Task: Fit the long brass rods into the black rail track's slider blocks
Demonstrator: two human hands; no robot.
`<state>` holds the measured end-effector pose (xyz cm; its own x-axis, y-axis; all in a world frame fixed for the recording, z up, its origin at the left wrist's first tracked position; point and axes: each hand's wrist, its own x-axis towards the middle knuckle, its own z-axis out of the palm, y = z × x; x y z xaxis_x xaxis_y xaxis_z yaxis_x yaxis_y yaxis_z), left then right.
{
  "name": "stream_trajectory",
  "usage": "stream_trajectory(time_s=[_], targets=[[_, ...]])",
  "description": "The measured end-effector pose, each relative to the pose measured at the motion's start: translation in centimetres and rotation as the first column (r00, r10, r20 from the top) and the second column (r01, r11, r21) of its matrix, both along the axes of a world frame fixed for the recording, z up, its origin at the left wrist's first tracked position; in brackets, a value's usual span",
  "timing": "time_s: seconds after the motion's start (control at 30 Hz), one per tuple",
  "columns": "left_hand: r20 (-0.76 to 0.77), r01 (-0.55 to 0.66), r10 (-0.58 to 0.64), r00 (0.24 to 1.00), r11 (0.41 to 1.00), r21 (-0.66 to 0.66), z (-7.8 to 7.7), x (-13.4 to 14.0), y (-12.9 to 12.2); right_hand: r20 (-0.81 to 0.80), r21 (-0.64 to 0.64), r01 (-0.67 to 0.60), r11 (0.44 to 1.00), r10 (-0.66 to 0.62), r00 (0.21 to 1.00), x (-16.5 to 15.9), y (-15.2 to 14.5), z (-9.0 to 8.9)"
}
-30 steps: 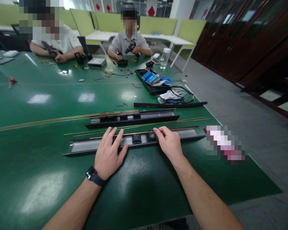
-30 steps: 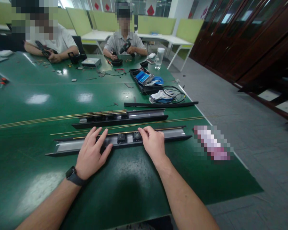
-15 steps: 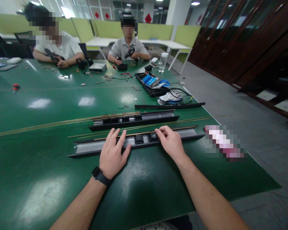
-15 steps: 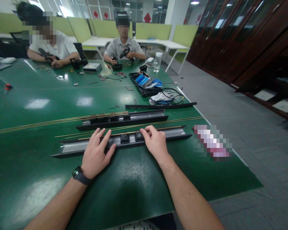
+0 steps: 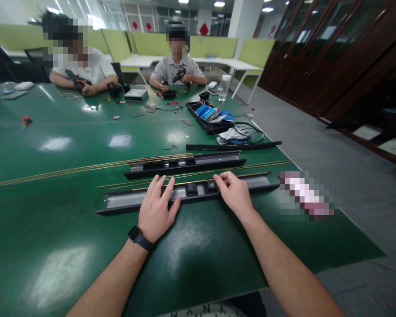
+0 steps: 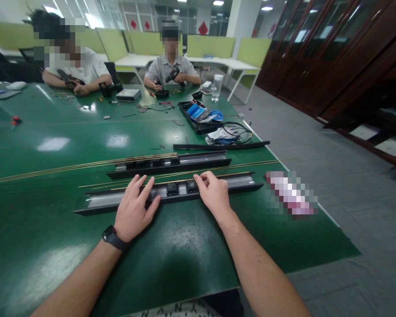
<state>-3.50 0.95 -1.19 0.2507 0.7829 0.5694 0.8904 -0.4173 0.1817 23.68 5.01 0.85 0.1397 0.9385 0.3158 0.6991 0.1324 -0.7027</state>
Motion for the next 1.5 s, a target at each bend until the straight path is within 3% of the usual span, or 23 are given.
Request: stream_trajectory(time_s=[1.3,1.5], targets=[[0.009,-0.016,0.016,1.0,1.0,-0.018,0.1,0.21,-0.14,-0.022,-0.052,-0.036,0.998,0.035,0.999,0.27,-0.06,0.34],[0.024,-0.009,0.01,1.0,0.999,-0.03,0.2,0.24,-0.18,0.012,-0.037,0.005,0.999,-0.004,1.0,0.2,-0.1,0.32]])
